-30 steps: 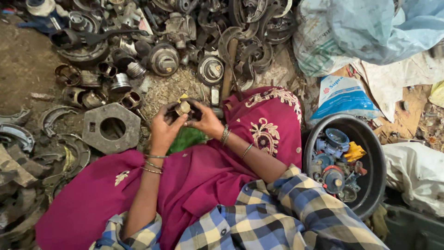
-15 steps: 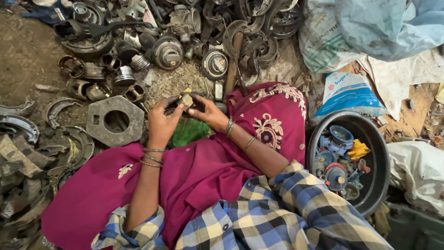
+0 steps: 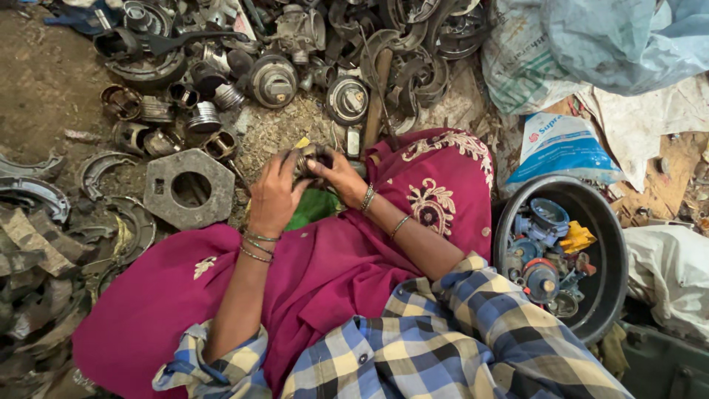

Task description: The person sits on the ground and uses a small brush to clean the interior of a cylindrical metal part. They repeatedly rotate the part and scrub its inner surface, then set it down among other similar metal pieces.

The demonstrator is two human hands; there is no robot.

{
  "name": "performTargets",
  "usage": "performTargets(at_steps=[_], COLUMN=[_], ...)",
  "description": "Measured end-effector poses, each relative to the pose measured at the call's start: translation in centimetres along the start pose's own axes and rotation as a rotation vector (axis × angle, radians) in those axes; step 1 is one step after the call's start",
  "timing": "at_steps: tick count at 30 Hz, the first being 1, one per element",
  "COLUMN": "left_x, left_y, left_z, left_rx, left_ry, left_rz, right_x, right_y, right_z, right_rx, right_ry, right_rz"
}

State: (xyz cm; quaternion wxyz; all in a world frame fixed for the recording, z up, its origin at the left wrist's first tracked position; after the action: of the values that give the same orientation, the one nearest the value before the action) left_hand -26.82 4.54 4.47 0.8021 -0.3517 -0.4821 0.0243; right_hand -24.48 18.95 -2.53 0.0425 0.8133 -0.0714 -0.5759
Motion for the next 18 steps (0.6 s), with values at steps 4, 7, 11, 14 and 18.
performTargets(at_steps=[4, 7, 11, 14, 18], left_x=[0.3, 0.7, 0.3, -0.2, -0.2], left_y=[-0.2, -0.5, -0.6, -0.4, -0.5], left_z=[0.0, 0.1, 0.4, 0.6, 0.6], left_rx=[-0.017, -0.008, -0.003, -0.034, -0.039], left_ry=[0.033, 0.054, -0.016, -0.067, -0.065], left_rz=[0.093, 0.145, 0.064, 0.028, 0.01], right_x=[-0.1, -0.1, 0.5, -0.2, -0.4], right_y=[-0.1, -0.2, -0.3, -0.2, 0.1], right_z=[0.2, 0.3, 0.5, 0.5, 0.6], right_rx=[0.014, 0.037, 0.048, 0.054, 0.041], right_ry=[-0.033, -0.053, 0.011, -0.059, -0.079], right_rz=[-0.108, -0.161, -0.192, -0.328, -0.306])
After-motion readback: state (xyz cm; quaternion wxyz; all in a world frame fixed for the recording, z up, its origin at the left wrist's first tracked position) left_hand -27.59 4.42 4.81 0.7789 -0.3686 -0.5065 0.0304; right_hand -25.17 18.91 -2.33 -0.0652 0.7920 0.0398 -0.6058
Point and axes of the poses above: each hand's wrist, its own z-axis towards the middle knuckle, its own y-axis out of the palm, x = y × z, the point moved 8 cm from there along z, towards the middle knuckle, and after that the axes turned 9 degrees about -z, right-handed, at the moved point
